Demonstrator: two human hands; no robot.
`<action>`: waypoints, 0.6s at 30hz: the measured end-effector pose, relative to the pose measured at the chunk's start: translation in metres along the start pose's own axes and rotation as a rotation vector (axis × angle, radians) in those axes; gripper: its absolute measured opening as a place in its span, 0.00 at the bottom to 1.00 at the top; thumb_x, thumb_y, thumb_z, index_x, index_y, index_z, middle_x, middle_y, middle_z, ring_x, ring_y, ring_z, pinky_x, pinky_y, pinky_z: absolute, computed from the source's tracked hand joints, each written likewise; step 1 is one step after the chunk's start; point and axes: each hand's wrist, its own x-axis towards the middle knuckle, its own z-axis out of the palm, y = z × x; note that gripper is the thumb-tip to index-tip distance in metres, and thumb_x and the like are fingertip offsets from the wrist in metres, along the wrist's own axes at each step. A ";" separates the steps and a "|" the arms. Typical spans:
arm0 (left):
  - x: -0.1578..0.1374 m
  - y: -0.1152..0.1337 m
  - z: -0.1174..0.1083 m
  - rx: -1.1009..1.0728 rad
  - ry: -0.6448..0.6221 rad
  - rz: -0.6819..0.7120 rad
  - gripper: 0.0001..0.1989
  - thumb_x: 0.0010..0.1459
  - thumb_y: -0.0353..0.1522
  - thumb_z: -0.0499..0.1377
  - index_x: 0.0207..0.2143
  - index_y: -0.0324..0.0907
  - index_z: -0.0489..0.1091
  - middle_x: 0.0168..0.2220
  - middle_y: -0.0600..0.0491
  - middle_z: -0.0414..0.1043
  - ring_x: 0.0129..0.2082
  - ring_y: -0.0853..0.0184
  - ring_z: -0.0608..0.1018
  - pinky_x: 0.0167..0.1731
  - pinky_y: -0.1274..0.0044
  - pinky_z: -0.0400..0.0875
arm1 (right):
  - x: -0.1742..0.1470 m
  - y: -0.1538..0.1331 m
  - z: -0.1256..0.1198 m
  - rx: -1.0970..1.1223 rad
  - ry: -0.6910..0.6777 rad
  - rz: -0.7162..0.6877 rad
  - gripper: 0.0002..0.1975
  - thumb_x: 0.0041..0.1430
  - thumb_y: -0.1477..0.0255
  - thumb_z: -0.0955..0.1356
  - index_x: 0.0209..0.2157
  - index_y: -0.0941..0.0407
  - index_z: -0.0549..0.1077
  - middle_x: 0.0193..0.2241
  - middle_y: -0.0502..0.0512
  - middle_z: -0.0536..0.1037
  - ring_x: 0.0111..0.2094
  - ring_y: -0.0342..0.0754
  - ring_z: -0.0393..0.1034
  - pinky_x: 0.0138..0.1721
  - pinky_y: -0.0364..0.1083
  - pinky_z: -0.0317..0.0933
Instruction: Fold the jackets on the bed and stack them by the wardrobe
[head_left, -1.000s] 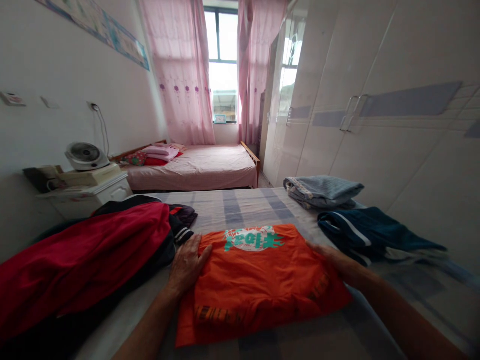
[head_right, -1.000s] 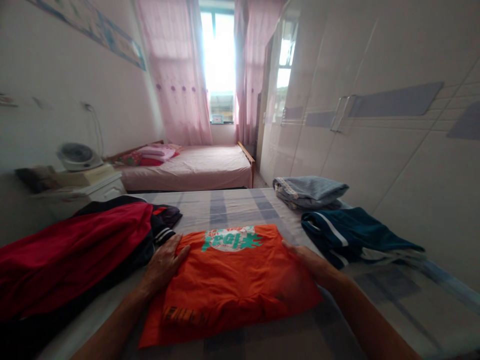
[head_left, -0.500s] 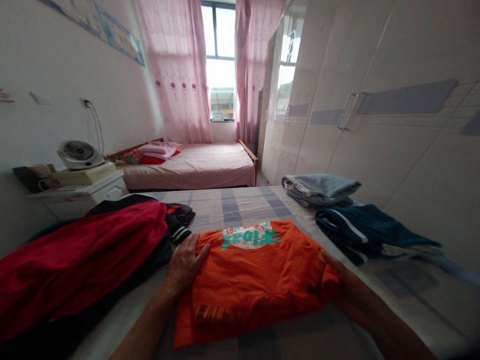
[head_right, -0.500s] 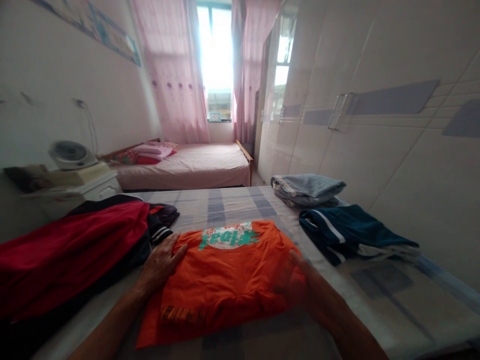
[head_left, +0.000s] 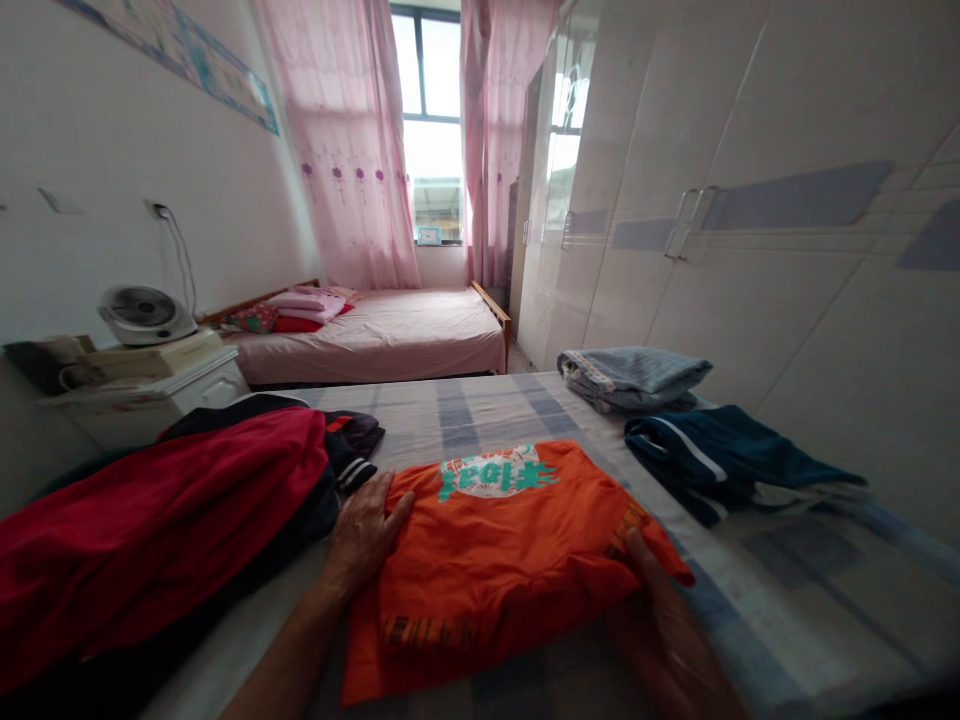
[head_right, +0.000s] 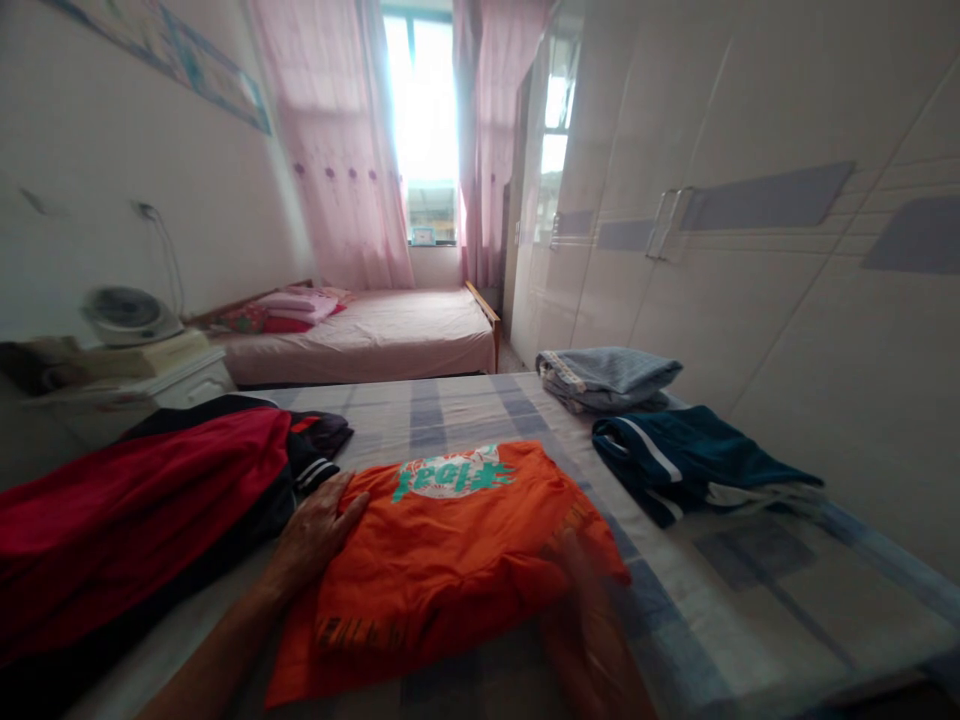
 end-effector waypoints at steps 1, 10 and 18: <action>0.000 0.000 0.000 -0.001 -0.005 0.001 0.29 0.61 0.45 0.44 0.55 0.33 0.61 0.55 0.42 0.65 0.56 0.59 0.66 0.56 0.68 0.58 | -0.001 0.002 0.003 0.045 0.003 0.007 0.24 0.55 0.54 0.64 0.52 0.48 0.68 0.46 0.52 0.76 0.53 0.55 0.65 0.55 0.58 0.59; 0.000 0.002 -0.002 -0.011 -0.012 -0.004 0.28 0.61 0.44 0.44 0.55 0.35 0.61 0.55 0.42 0.65 0.56 0.60 0.66 0.56 0.68 0.58 | -0.016 0.032 0.028 0.067 -0.038 0.016 0.30 0.49 0.46 0.64 0.49 0.50 0.71 0.52 0.53 0.71 0.58 0.56 0.57 0.57 0.57 0.55; 0.003 -0.010 0.004 -0.035 -0.053 -0.013 0.30 0.61 0.45 0.39 0.55 0.33 0.61 0.56 0.42 0.63 0.57 0.60 0.65 0.57 0.67 0.57 | -0.004 0.041 0.046 0.198 0.072 0.091 0.23 0.46 0.67 0.72 0.46 0.53 0.70 0.39 0.49 0.78 0.49 0.54 0.68 0.51 0.53 0.64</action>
